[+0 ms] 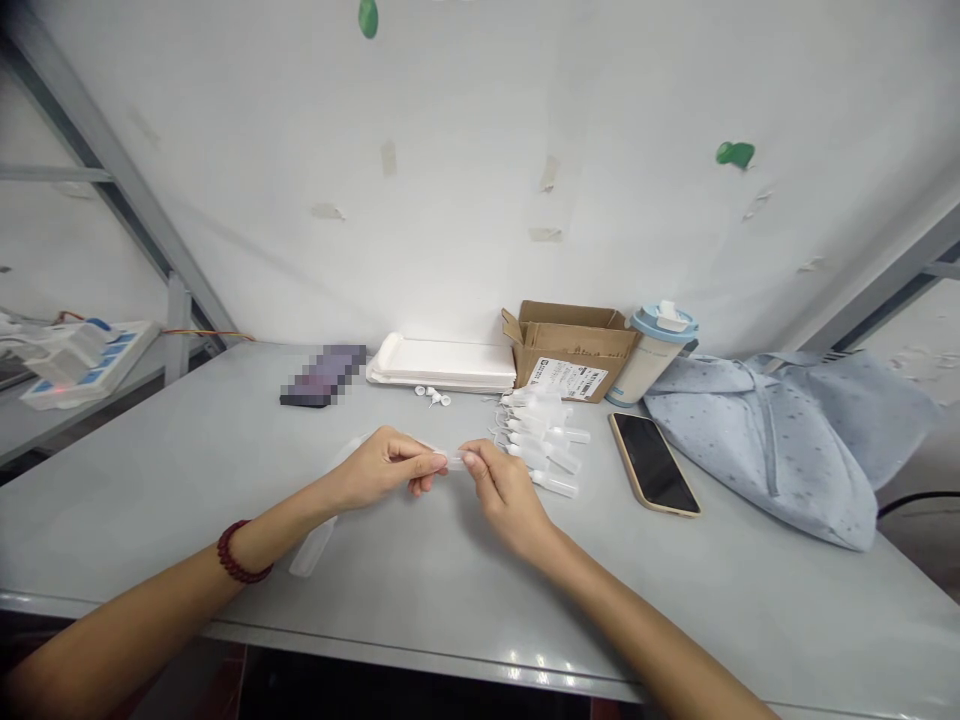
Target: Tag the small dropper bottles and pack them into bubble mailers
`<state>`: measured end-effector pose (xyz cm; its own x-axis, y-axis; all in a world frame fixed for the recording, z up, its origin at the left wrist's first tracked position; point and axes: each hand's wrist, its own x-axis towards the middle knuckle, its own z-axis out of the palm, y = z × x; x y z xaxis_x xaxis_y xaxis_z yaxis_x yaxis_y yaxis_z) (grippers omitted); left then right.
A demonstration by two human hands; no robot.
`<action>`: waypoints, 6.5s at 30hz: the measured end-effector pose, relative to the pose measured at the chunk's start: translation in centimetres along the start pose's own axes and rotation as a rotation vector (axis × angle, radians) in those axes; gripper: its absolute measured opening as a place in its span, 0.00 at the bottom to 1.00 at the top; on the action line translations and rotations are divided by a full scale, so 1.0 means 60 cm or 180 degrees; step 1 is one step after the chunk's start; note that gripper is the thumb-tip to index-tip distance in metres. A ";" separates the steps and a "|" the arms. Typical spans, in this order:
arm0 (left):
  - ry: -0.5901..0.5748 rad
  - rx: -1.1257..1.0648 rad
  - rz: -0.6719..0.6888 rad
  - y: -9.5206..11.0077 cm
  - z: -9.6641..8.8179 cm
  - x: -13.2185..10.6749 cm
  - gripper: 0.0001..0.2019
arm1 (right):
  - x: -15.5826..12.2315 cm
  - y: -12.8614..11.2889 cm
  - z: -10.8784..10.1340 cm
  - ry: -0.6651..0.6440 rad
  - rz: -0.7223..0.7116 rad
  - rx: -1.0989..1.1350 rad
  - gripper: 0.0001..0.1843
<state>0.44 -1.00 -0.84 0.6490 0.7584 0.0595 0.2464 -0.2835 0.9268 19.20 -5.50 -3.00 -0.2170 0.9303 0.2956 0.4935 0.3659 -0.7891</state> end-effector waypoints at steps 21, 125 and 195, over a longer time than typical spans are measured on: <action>0.0293 0.1957 0.1047 -0.024 0.008 0.002 0.15 | 0.015 -0.004 -0.001 -0.0350 0.1312 0.1790 0.25; 0.1142 -0.0278 -0.0203 -0.026 -0.065 0.039 0.15 | -0.030 -0.025 0.076 -0.1166 -0.1360 -0.1918 0.14; 0.0337 -0.0724 -0.0450 -0.013 -0.049 0.022 0.16 | 0.000 0.003 0.051 0.0365 -0.0783 -0.0630 0.08</action>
<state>-1.04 1.96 -0.40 0.5381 0.8415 -0.0490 0.1536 -0.0408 0.9873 16.71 -5.50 -4.81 -0.2594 0.8061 0.5319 0.5945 0.5673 -0.5698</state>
